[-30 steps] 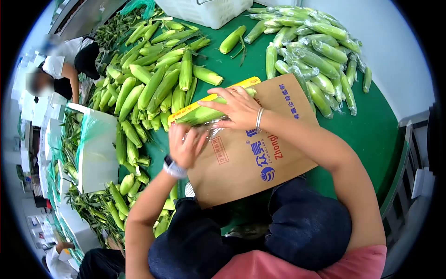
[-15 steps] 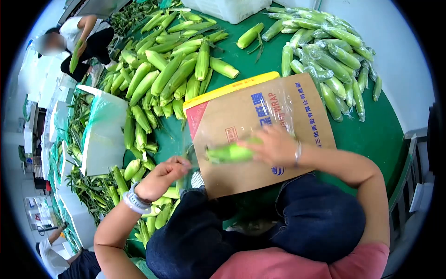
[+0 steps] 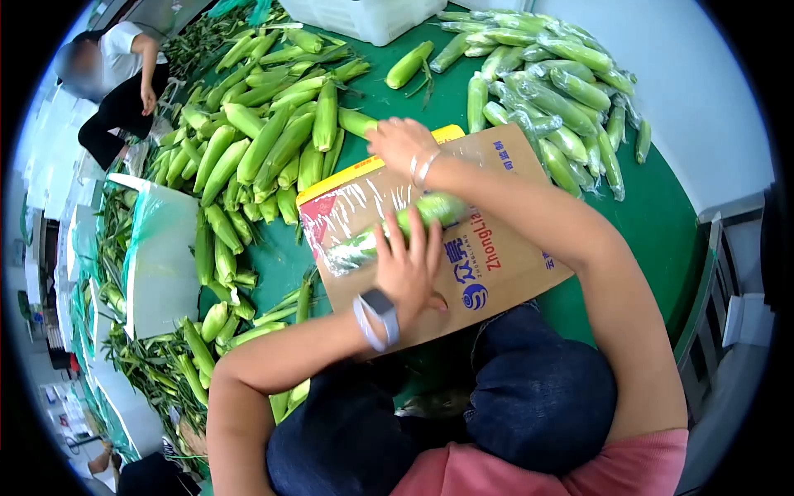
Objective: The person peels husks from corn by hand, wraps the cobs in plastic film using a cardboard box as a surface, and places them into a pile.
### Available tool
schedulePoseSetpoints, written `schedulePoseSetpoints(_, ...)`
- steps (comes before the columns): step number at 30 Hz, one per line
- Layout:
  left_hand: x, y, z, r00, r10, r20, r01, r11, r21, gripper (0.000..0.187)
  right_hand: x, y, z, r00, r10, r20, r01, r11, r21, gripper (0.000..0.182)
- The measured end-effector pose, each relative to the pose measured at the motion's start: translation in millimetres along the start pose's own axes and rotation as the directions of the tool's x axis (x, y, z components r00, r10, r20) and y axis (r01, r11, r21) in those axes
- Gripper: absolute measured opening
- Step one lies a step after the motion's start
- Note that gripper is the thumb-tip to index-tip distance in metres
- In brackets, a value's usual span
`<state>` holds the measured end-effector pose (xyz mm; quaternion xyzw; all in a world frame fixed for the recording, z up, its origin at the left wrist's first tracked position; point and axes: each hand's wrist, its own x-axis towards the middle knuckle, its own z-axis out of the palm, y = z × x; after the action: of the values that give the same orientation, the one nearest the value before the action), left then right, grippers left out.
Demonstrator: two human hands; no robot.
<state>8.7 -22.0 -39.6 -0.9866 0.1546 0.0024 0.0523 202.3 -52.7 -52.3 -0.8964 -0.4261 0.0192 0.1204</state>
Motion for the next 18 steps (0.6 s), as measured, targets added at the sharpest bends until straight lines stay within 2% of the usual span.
schedulePoseSetpoints(1, 14.6, -11.9, 1.7, 0.999, -0.044, -0.022, 0.044, 0.999, 0.024, 0.112, 10.8, 4.8, -10.6, 1.000, 0.014, -0.001, -0.014, 1.000, 0.001, 0.025)
schedulePoseSetpoints(3, 51.4, -38.6, 2.9, 0.966, -0.198, 0.165, 0.220, 0.966, -0.133, 0.111, 24.8, 14.0, -25.6, 0.953, 0.217, 0.212, -0.226, 0.974, 0.019, 0.024)
schedulePoseSetpoints(4, 65.8, -59.5, 13.3, 0.981, -0.184, 0.062, 0.193, 0.960, -0.202, 0.104, 27.2, 18.7, -16.7, 0.952, 0.226, 0.206, -0.235, 0.972, 0.021, 0.024)
schedulePoseSetpoints(5, 75.9, -78.8, 26.3, 0.984, -0.174, -0.048, 0.155, 0.952, -0.263, 0.097, 31.5, 26.7, 1.8, 0.942, 0.198, 0.270, -0.200, 0.980, -0.021, 0.025)
schedulePoseSetpoints(6, 81.3, -88.8, 33.2, 0.986, -0.157, -0.059, 0.137, 0.958, -0.251, 0.097, 36.3, 33.8, 13.3, 0.927, 0.178, 0.331, -0.168, 0.984, -0.058, 0.027)
schedulePoseSetpoints(7, 86.6, -94.7, 33.7, 0.991, -0.131, -0.039, 0.111, 0.935, -0.337, 0.087, 39.9, 29.6, 5.9, 0.906, 0.204, 0.372, -0.187, 0.979, -0.082, 0.033)
schedulePoseSetpoints(8, 90.5, -98.0, 35.8, 0.994, -0.106, -0.016, 0.089, 0.901, -0.425, 0.078, 39.3, 28.2, -0.8, 0.891, 0.229, 0.393, -0.217, 0.973, -0.076, 0.031)
schedulePoseSetpoints(9, 84.3, -96.9, 40.6, 0.996, -0.092, -0.011, 0.079, 0.902, -0.424, 0.078, 33.3, 24.7, -3.3, 0.871, 0.250, 0.424, -0.245, 0.967, -0.068, 0.029)
schedulePoseSetpoints(10, 67.7, -90.9, 41.4, 0.999, 0.031, -0.014, -0.034, 0.864, -0.502, 0.070, 25.9, 20.6, -0.1, 0.866, 0.259, 0.427, -0.259, 0.964, -0.060, 0.029)
schedulePoseSetpoints(11, 52.0, -85.5, 40.0, 0.988, 0.149, -0.033, -0.141, 0.809, -0.571, 0.063, 22.3, 18.0, 1.9, 0.894, 0.279, 0.349, -0.281, 0.959, -0.047, 0.027)
schedulePoseSetpoints(12, 34.6, -78.0, 34.3, 0.970, 0.216, 0.111, -0.113, 0.805, -0.583, 0.061, 21.2, 16.9, 3.4, 0.917, 0.293, 0.269, -0.295, 0.955, -0.035, 0.025)
schedulePoseSetpoints(13, 16.0, -69.3, 23.5, 0.929, 0.273, 0.249, -0.077, 0.803, -0.591, 0.059, 20.3, 21.0, 7.0, 0.919, 0.289, 0.268, -0.291, 0.956, -0.036, 0.025)
schedulePoseSetpoints(14, -0.2, -64.8, 2.9, 0.866, 0.438, 0.243, -0.169, 0.712, -0.682, 0.062, 19.4, 29.2, 13.8, 0.933, 0.233, 0.274, -0.236, 0.971, -0.023, 0.025)
schedulePoseSetpoints(15, -13.7, -61.9, -4.9, 0.665, 0.683, 0.302, -0.211, 0.560, -0.801, 0.058, 18.1, 37.1, 22.5, 0.943, 0.175, 0.282, -0.180, 0.984, -0.008, 0.024)
schedulePoseSetpoints(16, -25.7, -58.8, -10.6, 0.405, 0.868, 0.289, -0.190, 0.389, -0.902, 0.054, 16.0, 44.3, 30.4, 0.938, 0.180, 0.298, -0.208, 0.976, 0.065, 0.027)
schedulePoseSetpoints(17, -36.1, -55.2, -16.6, 0.093, 0.898, 0.431, -0.110, 0.440, -0.891, 0.064, 8.1, 46.9, 29.5, 0.940, 0.172, 0.295, -0.199, 0.978, 0.065, 0.027)
schedulePoseSetpoints(18, -49.3, -62.9, -16.2, 0.143, 0.941, 0.308, 0.131, 0.291, -0.948, 0.063, -2.8, 48.6, 29.9, 0.961, 0.104, 0.257, -0.151, 0.974, 0.170, 0.030)
